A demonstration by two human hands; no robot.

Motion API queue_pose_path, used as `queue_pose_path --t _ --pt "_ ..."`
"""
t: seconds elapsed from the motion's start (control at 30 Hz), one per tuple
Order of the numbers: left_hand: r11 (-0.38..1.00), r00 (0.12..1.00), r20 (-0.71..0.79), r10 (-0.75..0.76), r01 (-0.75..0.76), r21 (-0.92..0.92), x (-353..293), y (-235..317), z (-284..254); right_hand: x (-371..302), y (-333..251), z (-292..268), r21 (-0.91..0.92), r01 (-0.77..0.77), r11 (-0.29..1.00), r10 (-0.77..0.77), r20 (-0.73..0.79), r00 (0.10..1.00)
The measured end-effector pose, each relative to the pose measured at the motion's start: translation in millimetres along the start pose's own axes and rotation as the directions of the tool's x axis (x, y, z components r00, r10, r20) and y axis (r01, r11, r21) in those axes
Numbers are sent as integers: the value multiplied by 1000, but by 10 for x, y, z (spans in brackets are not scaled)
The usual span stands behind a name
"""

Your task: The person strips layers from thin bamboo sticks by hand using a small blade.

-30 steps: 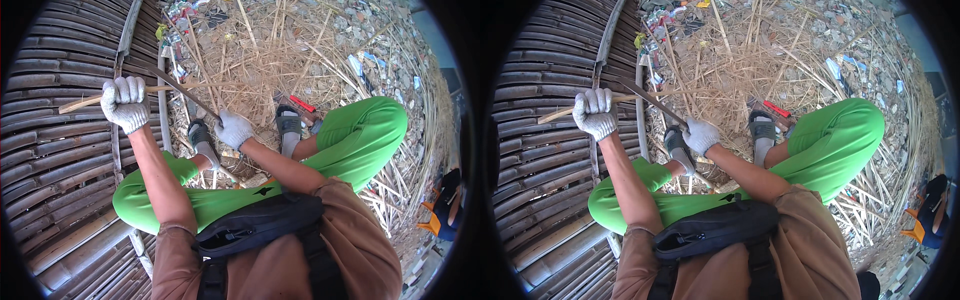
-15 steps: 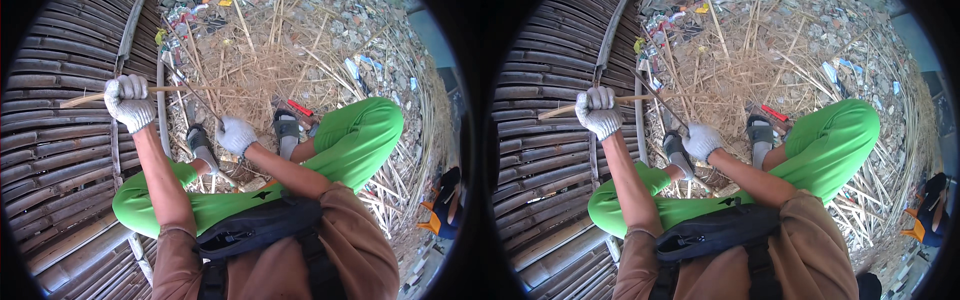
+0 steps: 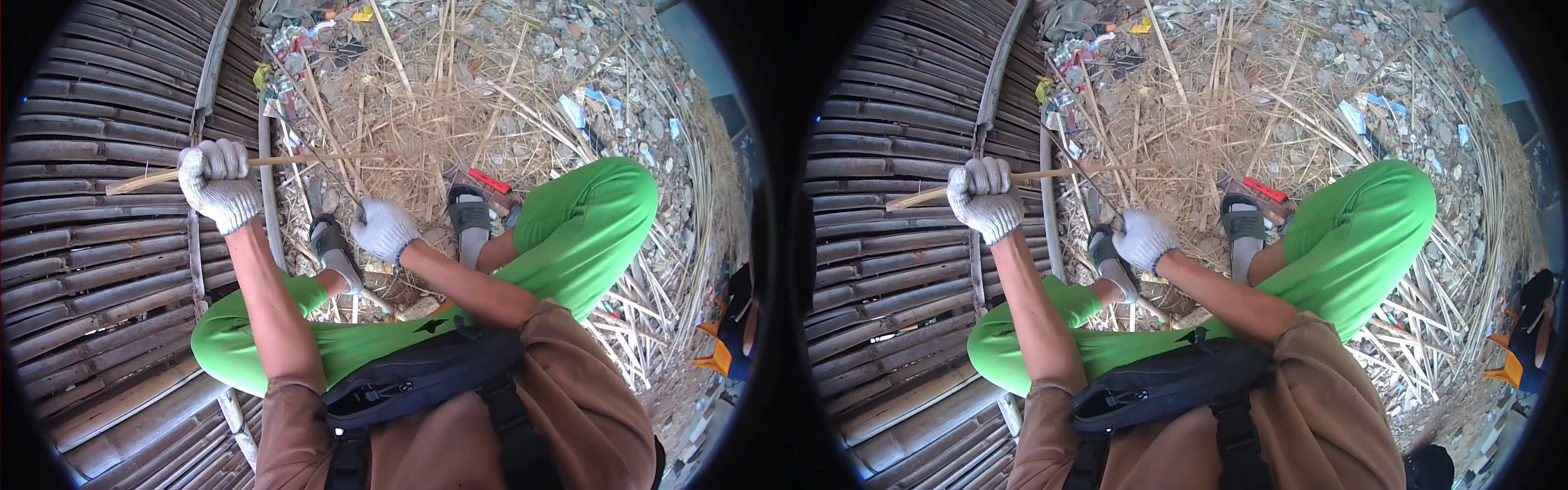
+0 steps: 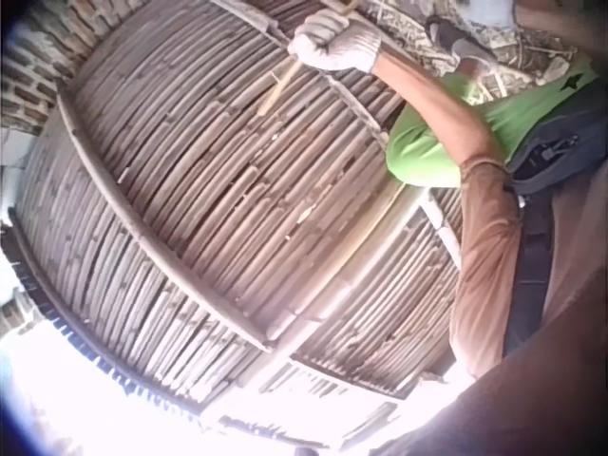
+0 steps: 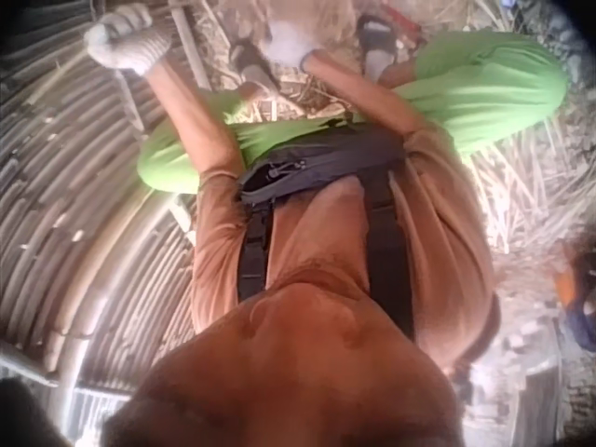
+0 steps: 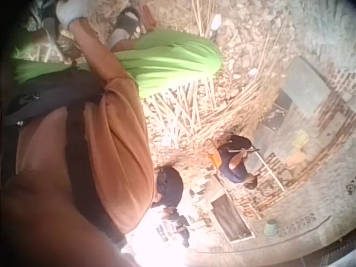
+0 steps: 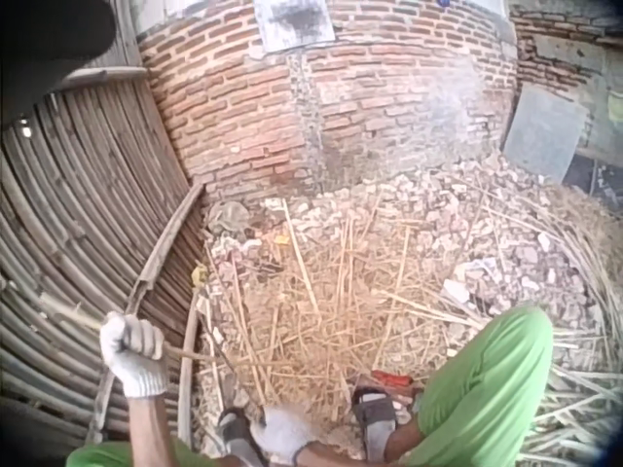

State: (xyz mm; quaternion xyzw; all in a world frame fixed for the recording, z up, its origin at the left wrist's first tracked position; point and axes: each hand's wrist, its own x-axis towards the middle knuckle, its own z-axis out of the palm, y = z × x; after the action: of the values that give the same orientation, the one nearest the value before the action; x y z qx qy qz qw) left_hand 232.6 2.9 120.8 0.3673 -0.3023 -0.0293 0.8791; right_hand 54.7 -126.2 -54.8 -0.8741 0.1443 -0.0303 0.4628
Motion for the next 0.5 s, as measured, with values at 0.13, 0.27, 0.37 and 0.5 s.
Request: queue_pose_path --t 0.13,0.27,0.37,0.5 --pt "998 995 94 -38 34 44 -90 104 88 9 -698 -341 -14 174 985 -174 -2 985" --pt "994 972 208 -109 111 1 -28 39 264 117 206 -310 -85 -15 996 25 122 992" --pt "994 973 205 -108 110 2 26 -28 205 82 157 -290 -129 18 992 -13 43 999" --pt "993 952 280 -121 121 17 -61 61 269 36 -585 -515 -56 41 998 -35 106 994"
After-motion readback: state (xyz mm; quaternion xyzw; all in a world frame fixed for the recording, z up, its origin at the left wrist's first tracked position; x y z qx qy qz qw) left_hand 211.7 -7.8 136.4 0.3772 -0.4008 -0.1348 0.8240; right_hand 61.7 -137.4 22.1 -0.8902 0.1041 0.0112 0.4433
